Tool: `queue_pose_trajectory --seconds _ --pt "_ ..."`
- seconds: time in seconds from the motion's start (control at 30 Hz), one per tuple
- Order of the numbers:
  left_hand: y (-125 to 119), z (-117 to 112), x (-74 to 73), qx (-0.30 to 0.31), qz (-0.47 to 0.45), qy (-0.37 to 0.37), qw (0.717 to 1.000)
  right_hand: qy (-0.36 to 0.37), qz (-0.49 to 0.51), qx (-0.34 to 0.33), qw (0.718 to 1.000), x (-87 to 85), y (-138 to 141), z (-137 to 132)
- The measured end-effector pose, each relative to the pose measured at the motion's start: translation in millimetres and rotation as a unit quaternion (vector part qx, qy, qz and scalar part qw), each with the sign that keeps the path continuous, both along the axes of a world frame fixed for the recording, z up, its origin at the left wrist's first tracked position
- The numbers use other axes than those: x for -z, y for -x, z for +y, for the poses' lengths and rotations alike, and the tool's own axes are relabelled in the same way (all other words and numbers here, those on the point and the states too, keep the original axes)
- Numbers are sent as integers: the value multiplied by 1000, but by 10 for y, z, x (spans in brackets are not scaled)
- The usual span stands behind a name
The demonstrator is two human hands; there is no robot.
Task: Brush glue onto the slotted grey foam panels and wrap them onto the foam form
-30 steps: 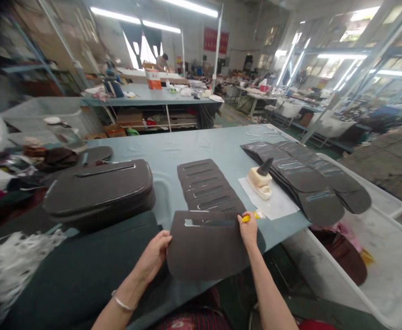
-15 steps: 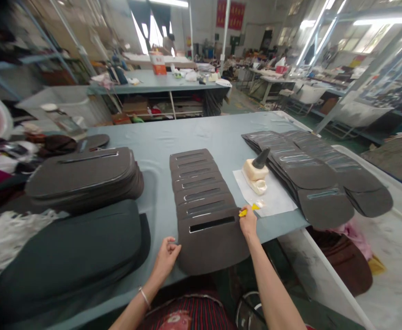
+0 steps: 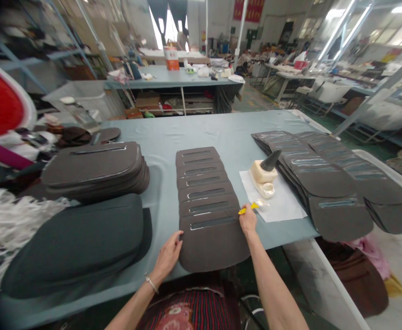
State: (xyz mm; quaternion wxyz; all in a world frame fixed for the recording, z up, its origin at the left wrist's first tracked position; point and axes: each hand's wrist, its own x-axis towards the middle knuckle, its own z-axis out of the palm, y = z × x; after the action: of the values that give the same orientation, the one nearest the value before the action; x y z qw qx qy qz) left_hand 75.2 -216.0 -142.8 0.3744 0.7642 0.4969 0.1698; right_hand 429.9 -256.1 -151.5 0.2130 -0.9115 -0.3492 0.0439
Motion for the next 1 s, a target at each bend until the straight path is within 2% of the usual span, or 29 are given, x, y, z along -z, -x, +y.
queue_pose_trajectory --seconds 0.3,0.53,1.0 --pt "-4 31 36 2 11 -14 1000 73 -2 38 997 -59 42 81" --pt "19 46 6 1 4 -12 1000 104 6 51 993 -64 40 114" --pt "62 46 -21 -15 8 23 1000 103 5 65 993 -113 45 139"
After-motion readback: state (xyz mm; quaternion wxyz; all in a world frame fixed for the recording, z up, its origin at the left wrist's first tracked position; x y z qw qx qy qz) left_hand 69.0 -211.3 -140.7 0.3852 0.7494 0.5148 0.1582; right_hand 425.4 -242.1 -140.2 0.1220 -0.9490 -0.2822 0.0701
